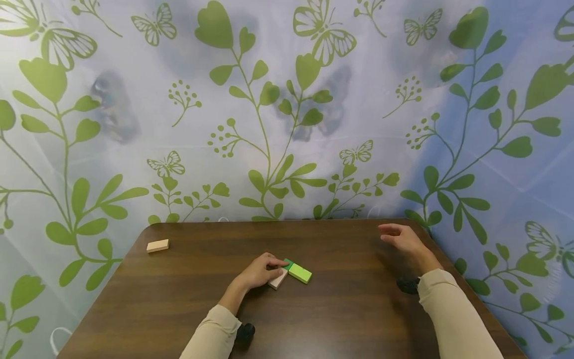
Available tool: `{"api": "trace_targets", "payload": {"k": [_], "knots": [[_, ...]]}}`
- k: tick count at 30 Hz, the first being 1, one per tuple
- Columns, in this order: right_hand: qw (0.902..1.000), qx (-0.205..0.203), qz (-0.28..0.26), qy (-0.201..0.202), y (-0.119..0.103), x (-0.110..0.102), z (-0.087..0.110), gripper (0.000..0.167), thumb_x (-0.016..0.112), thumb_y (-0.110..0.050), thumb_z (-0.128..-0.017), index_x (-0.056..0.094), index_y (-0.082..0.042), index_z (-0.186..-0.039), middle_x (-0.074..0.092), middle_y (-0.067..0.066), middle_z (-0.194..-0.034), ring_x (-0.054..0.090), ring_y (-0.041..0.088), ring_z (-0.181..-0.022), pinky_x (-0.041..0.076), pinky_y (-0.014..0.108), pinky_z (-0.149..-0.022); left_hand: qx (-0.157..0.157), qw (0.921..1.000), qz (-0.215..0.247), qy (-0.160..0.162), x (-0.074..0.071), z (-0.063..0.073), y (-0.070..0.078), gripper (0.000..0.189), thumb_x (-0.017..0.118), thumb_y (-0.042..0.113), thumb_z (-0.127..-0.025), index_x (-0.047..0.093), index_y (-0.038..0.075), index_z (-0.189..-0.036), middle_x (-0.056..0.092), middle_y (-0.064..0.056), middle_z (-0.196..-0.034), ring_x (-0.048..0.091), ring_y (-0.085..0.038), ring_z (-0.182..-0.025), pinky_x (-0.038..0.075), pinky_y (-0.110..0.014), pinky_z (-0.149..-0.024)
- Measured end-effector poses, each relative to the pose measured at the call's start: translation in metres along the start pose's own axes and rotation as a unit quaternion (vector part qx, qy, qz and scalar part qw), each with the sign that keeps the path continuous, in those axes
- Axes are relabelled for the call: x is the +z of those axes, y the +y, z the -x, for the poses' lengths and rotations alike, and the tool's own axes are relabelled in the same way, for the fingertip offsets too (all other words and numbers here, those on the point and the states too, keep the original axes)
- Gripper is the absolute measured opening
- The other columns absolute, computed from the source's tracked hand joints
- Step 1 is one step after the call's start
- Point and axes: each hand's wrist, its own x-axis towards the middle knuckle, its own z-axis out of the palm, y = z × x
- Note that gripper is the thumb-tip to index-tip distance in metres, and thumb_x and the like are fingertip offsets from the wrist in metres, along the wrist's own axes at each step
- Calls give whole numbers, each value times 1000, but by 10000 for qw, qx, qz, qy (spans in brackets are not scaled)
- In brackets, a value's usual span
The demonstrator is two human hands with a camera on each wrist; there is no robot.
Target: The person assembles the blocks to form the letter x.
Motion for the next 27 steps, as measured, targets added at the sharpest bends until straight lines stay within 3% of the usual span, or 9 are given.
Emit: {"api": "trace_targets", "payload": {"k": [6, 10, 14, 19, 23, 27], "knots": [[9990, 357, 98, 247, 14, -5, 8, 45, 64, -7, -103, 53, 12, -142, 56, 35, -136, 63, 44, -113, 46, 57, -97, -38, 10000, 71, -48, 5, -2, 0, 29, 68, 9, -102, 73, 6, -129, 57, -9, -117, 52, -22, -101, 46, -42, -86], [9972, 401, 402, 493, 25, -7, 8, 42, 64, -6, -102, 56, 11, -139, 58, 35, -134, 57, 49, -119, 41, 63, -100, -36, 9999, 112, -62, 6, -1, 1, 29, 68, 10, -102, 73, 5, -130, 57, -10, -117, 52, -23, -102, 46, -42, -87], [9933, 411, 803, 728, 34, -8, 5, 39, 67, -7, -100, 62, 8, -135, 58, 34, -135, 51, 52, -123, 40, 63, -99, -95, 9999, 120, -67, 6, 1, 1, 29, 68, 9, -101, 74, 6, -129, 57, -9, -117, 52, -23, -101, 45, -42, -86], [9864, 359, 1293, 946, 46, -15, 2, 35, 69, -6, -97, 67, 5, -130, 57, 37, -132, 54, 52, -114, 43, 59, -91, -55, 9999, 137, -80, 7, 0, 0, 29, 68, 10, -101, 73, 6, -130, 57, -9, -117, 51, -23, -102, 45, -42, -87], [9850, 305, 1476, 834, 49, -19, -4, 34, 67, -3, -97, 66, 5, -130, 56, 37, -133, 54, 51, -112, 45, 58, -88, -90, 9998, 180, -74, 1, -2, 0, 30, 68, 10, -102, 73, 5, -130, 56, -8, -118, 51, -23, -102, 45, -43, -86], [9865, 369, 1543, 395, 51, -21, -8, 42, 68, -4, -96, 61, 6, -136, 52, 38, -138, 49, 56, -121, 43, 64, -94, -88, 9998, 164, -78, -3, -2, 0, 30, 68, 10, -102, 72, 5, -131, 56, -8, -119, 51, -24, -103, 45, -43, -88]]}}
